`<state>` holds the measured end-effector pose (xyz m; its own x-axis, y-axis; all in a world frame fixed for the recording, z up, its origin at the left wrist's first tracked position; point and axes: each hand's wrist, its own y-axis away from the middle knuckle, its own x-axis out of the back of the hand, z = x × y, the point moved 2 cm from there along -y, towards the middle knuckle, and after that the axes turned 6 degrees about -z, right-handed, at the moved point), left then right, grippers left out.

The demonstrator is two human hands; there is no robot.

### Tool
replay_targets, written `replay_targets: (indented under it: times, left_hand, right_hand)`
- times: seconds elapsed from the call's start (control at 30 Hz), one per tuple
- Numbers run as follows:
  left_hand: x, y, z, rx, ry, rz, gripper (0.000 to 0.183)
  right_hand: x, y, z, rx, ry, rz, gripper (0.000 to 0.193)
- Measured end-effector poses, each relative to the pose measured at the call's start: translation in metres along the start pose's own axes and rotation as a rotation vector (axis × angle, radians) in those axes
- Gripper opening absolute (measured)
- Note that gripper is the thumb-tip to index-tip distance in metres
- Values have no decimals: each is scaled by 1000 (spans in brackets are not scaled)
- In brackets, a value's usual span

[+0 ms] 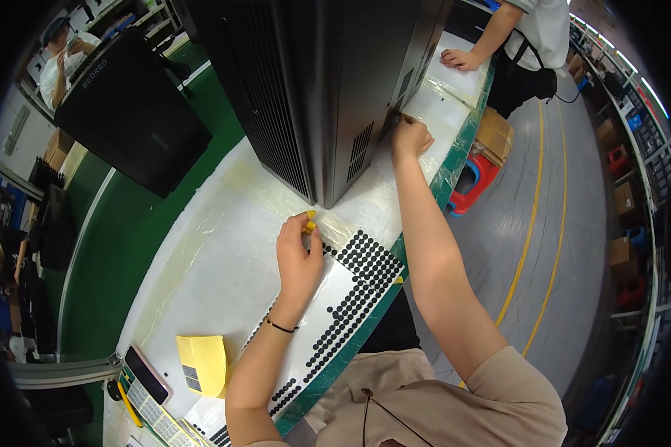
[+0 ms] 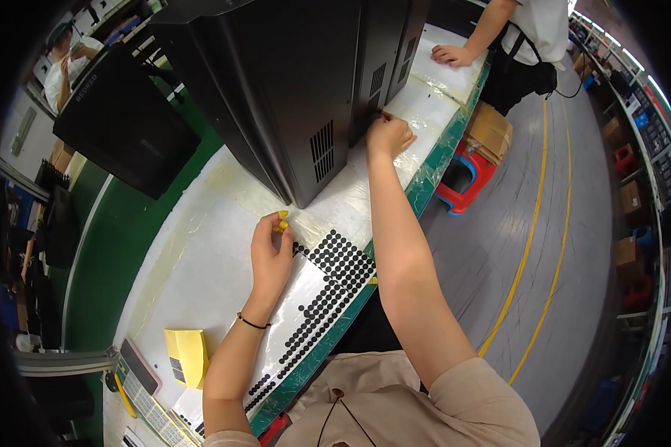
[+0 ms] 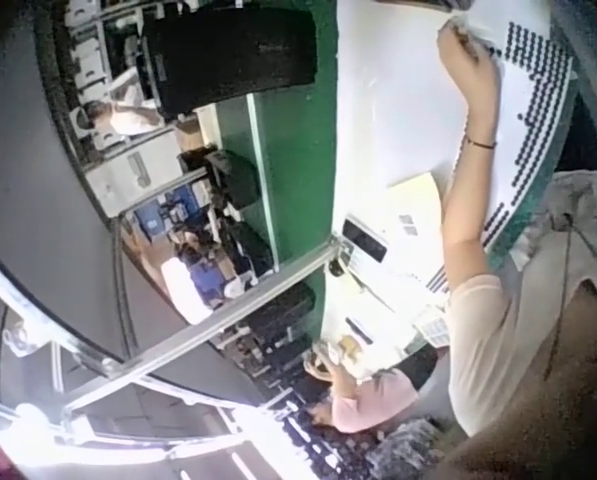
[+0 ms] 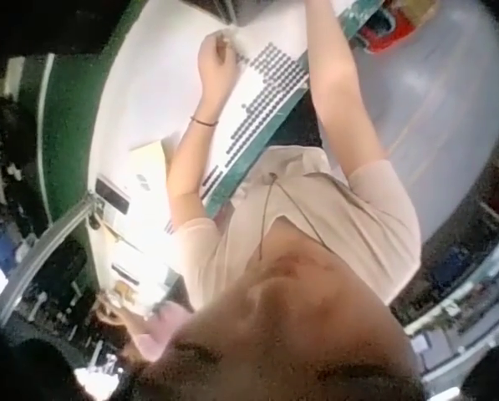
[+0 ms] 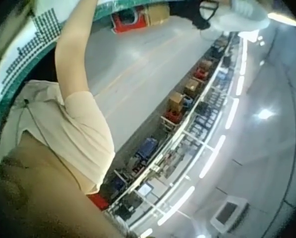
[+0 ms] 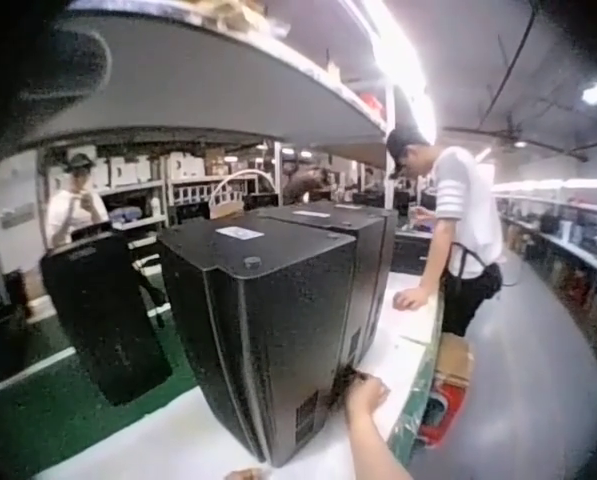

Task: Applying adhesive labels and protective components to electronic device enclosures on an assembly line.

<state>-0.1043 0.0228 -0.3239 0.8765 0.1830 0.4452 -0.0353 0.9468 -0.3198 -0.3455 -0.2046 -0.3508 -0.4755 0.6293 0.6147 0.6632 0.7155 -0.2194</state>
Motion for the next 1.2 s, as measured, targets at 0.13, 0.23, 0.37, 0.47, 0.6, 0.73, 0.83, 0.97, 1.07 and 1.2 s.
replay_targets:
  times: [0.13,0.23,0.37,0.47,0.6,0.73,0.83,0.97,1.07,1.2]
  left_hand:
    - [1,-1,0,-34,-47,5,21]
    - [2,0,-2,-23,-41,4,21]
    - [5,2,-2,-27,-57,-18,22]
    - [3,2,-1,-16,-68,-50,23]
    - [7,3,-3,-18,-46,-46,23]
    - [4,5,0,-78,-42,17,21]
    - [5,6,-2,-36,-51,-36,24]
    - [3,4,2,-72,-52,-31,24]
    - [8,4,-1,-78,-59,-24,23]
    - [10,2,1,-59,-59,-37,23]
  right_hand:
    - [1,-1,3,10,-187,-128,30]
    - [1,-5,4,-31,-238,-243,30]
    - [0,-4,6,-6,-184,-284,35]
    - [-5,-8,19,54,-36,-119,39]
    - [-7,-2,19,99,-137,-153,41]
    - [-14,-12,26,67,-199,-212,41]
    - [-16,-13,29,45,-281,-222,42]
    - [-12,-19,33,4,-343,-220,44]
    - [-6,-12,16,-51,-350,-199,44]
    - [13,5,-4,-140,-309,-174,42]
